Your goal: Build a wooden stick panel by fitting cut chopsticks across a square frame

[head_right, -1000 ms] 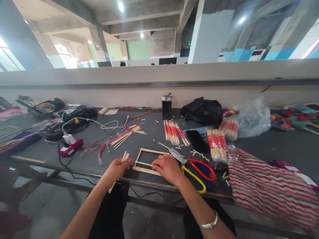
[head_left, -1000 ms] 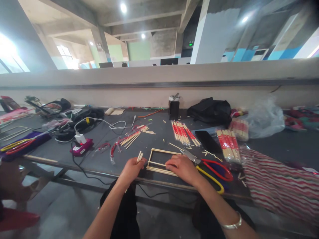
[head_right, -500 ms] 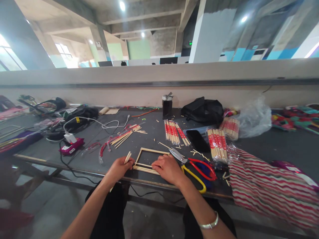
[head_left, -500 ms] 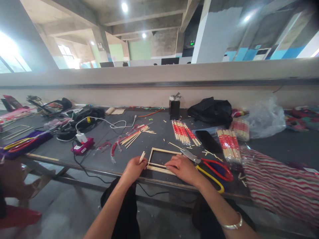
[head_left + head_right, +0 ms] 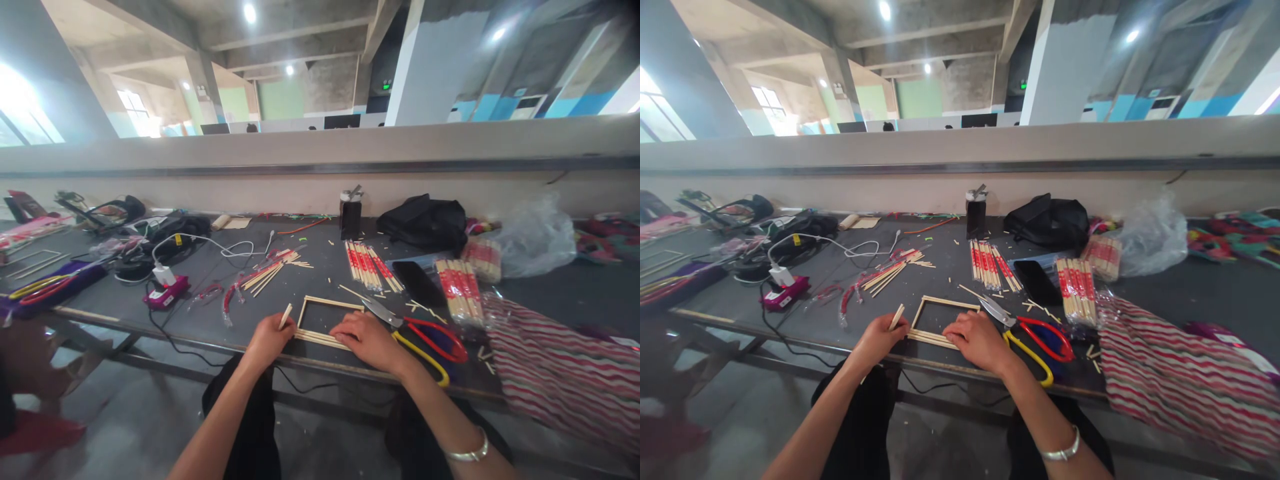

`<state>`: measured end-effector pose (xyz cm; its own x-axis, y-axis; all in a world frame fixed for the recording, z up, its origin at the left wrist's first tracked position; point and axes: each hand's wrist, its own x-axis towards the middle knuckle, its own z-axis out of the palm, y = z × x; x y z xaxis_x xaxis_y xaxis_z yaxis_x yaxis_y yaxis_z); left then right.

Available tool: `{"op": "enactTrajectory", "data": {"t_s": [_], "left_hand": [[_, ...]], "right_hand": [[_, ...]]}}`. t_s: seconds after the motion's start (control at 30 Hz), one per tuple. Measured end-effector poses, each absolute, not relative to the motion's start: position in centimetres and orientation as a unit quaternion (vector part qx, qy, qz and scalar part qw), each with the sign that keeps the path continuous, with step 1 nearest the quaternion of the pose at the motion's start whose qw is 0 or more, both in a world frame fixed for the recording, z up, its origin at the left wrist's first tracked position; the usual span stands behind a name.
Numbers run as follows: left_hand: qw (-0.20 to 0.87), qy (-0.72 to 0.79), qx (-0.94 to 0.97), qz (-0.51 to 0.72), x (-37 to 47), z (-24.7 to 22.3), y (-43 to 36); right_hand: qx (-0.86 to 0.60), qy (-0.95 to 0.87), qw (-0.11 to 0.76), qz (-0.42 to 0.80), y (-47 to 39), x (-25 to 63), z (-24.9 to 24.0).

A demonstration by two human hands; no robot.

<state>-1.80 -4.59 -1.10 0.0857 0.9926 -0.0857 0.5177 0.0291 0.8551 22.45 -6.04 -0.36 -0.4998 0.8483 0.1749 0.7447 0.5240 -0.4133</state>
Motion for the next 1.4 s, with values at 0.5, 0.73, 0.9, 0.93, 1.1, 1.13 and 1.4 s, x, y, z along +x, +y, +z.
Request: {"op": "enactTrajectory", "data": {"t_s": [0.5, 0.73, 0.9, 0.93, 1.1, 1.13, 1.4], "left_hand": [[0.578, 0.492, 0.410, 0.506, -1.3, 3.4, -7.3], [0.648, 0.334, 0.281, 0.624, 2.1, 6.2, -11.1], [0.607, 0.367, 0.321, 0.627, 2.1, 5.4, -10.6], [0.586, 0.401, 0.347, 0.612, 1.7, 4.9, -10.2], [0.495, 0.584, 0.437, 0.473, -0.6, 1.2, -8.5], [0.497, 0.596, 0.441, 0.451, -0.7, 0.5, -8.5], [0.593, 0.571, 0.378, 0.424, -0.2, -0.8, -8.9]], "right_hand": [[-0.526, -0.671, 0.492, 0.179, -7.2, 23.3, 1.0], [-0.445, -0.693, 0.422, 0.379, -12.0, 18.5, 3.1], [-0.480, -0.702, 0.437, 0.294, -12.9, 18.8, 2.9], [-0.513, -0.683, 0.460, 0.242, -12.9, 19.7, 2.5], [-0.637, -0.604, 0.468, 0.105, -13.8, 23.4, -1.0], [-0.640, -0.608, 0.458, 0.102, -14.2, 23.4, -1.9], [-0.693, -0.603, 0.368, 0.143, -15.2, 21.6, -5.3]]}}
